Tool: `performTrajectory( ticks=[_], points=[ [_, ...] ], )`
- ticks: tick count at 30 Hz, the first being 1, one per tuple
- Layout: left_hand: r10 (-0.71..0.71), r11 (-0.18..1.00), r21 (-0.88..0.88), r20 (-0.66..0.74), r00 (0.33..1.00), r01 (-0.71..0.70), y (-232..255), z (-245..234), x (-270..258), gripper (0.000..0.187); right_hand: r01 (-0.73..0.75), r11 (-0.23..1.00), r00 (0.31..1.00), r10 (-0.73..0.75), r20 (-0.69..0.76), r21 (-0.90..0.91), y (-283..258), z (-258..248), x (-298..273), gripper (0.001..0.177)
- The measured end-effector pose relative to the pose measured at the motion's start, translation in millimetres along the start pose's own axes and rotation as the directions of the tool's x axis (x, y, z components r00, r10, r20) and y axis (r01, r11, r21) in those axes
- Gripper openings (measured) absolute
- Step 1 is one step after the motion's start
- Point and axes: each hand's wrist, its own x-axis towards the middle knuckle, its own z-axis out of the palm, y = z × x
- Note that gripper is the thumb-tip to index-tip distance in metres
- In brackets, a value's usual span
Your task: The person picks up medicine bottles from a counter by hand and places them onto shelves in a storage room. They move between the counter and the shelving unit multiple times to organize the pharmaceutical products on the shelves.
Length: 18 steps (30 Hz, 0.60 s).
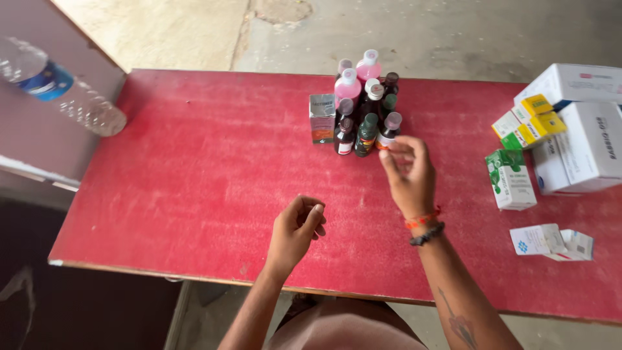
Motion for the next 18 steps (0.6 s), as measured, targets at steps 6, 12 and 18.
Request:
performTrajectory(
  ticks=[6, 12, 18],
  points=[
    [0.04, 0.999, 0.023, 0.086, 0.996, -0.042, 5.9, -18.2, 26.4, 0.018, 0.402, 0.844, 0.906, -0.422, 0.022, -0.355, -32.1, 39.1, 27.6, 0.05],
    [0.039, 0.999, 0.027, 0.141, 0.989, -0.043, 0.5, -32.3, 41.5, 0.02, 0.373, 0.803, 0.927, -0.344, 0.149, -0.464, -29.6, 50.5, 24.2, 0.035],
    [0.392, 0.849, 0.303, 0.191, 0.9, -0.434, 14.9, -26.4, 54.4, 0.047, 0.166, 0.91, 0.986, -0.149, 0.075, -0.38, -61.8, 42.0, 1.8, 0.03]
  ],
)
